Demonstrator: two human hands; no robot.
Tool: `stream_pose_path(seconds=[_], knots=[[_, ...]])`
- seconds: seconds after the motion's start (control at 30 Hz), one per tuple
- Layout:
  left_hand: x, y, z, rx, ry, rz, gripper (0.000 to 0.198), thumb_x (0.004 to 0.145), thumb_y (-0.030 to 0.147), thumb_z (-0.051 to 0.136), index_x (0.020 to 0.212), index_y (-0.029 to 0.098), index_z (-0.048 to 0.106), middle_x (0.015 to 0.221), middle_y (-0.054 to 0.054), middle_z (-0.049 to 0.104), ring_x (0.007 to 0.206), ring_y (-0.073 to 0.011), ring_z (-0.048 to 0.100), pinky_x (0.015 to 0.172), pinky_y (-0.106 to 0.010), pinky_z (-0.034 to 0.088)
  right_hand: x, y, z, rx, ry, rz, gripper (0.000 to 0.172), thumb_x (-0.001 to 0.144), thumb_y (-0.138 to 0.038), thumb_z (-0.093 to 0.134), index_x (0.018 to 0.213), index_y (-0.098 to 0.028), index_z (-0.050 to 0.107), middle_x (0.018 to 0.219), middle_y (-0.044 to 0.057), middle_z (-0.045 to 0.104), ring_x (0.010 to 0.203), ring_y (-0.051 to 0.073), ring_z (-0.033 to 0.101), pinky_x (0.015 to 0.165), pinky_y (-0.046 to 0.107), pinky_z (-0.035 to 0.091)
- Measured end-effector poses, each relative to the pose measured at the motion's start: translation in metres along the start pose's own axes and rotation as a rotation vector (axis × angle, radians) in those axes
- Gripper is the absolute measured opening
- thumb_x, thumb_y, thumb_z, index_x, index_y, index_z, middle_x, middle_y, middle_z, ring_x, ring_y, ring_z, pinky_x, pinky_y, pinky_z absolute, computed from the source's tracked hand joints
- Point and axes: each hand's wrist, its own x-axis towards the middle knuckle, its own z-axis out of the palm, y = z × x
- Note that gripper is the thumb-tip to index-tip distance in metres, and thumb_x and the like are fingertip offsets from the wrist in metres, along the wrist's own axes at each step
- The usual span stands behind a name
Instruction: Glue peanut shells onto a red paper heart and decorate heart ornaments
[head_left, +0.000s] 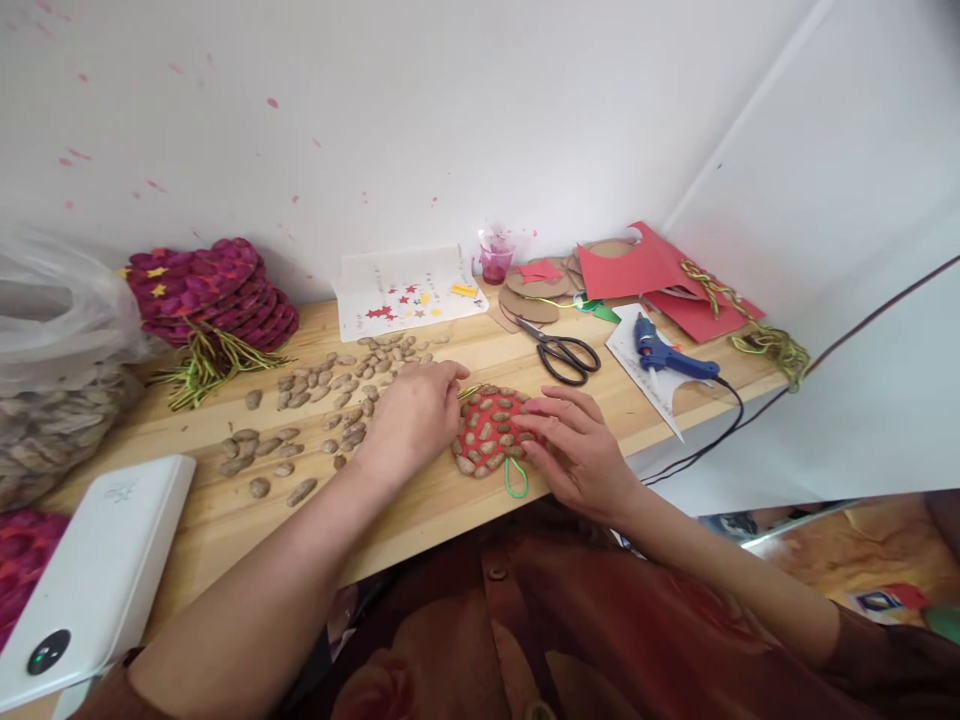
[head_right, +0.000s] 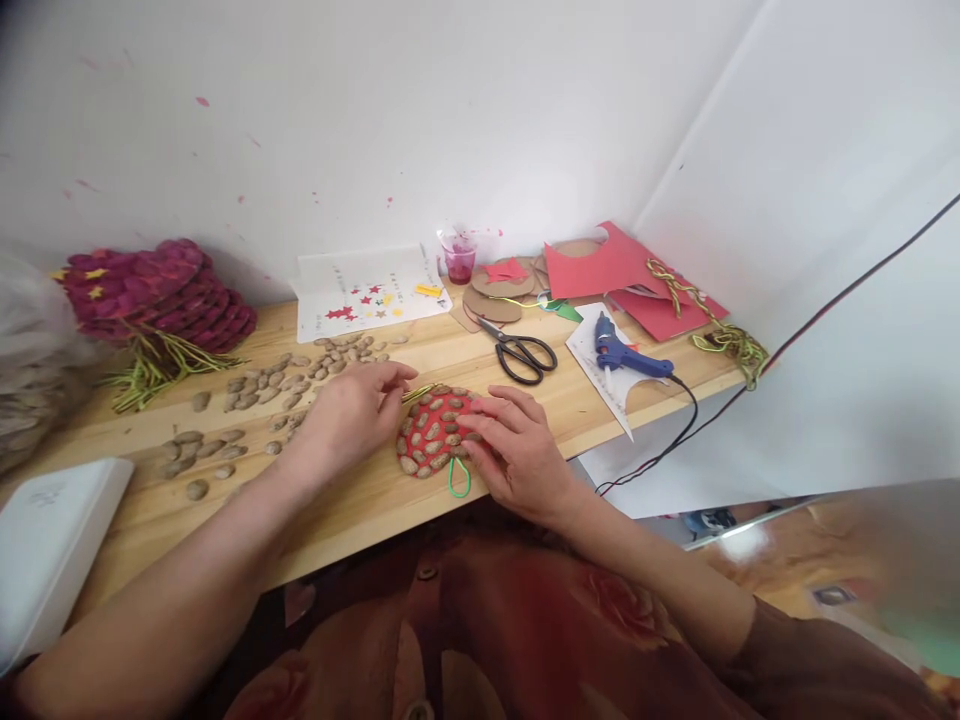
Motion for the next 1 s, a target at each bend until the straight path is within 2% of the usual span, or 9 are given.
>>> stream_pose_path(seconds=[0.1,0.23,0.73,0.83,1.0], knots=[[0.004,-0.005,0.0,-0.056,-0.107,-0.101,0.028,0.093,0.021,0.052,0.11,0.019,0.075,0.103,-0.007,0.079,0.09,-0.0246,0.071,0.085,-0.036,0.053,-0.001,-0.001,0.0,-0.039,-0.049,-0.006,0.03,0.093,-0.025,0.067,0.123,-0.021,0.072,0.123,0.012,0.07,0.132,0.033,0.051,0.114,0.054,0.045],[0.004,-0.005,0.001,-0.059,-0.184,-0.124,0.024,0.092,0.027,0.057,0.105,0.022,0.076,0.096,-0.005,0.079,0.081,-0.0226,0.07,0.079,-0.034,0.051,-0.003,-0.002,0.002,-0.094,-0.097,-0.011,0.035,0.094,-0.034,0.067,0.127,-0.022,0.072,0.13,0.012,0.068,0.138,0.036,0.046,0.114,0.055,0.042],[0.004,-0.006,0.001,-0.077,-0.208,-0.141,0.023,0.094,0.026,0.056,0.107,0.023,0.074,0.093,-0.004,0.079,0.083,-0.0228,0.071,0.078,-0.033,0.05,-0.001,-0.007,0.004,-0.157,-0.206,0.032,0.031,0.096,-0.04,0.064,0.122,-0.025,0.072,0.14,0.008,0.067,0.147,0.038,0.036,0.111,0.052,0.033],[0.003,-0.006,0.004,-0.075,-0.203,-0.122,0.023,0.094,0.023,0.055,0.107,0.021,0.075,0.093,-0.005,0.078,0.084,-0.023,0.071,0.083,-0.034,0.052,-0.001,-0.007,0.005,-0.154,-0.214,0.035,0.028,0.097,-0.04,0.064,0.12,-0.025,0.071,0.14,0.008,0.066,0.147,0.038,0.036,0.11,0.053,0.034],[0.003,-0.007,0.013,-0.073,-0.113,-0.047,0.026,0.094,0.019,0.056,0.112,0.017,0.075,0.103,-0.009,0.073,0.097,-0.0245,0.069,0.094,-0.037,0.053,-0.002,-0.004,0.006,-0.132,-0.215,0.043,0.031,0.095,-0.04,0.067,0.122,-0.025,0.07,0.139,0.009,0.065,0.147,0.038,0.037,0.112,0.055,0.036]])
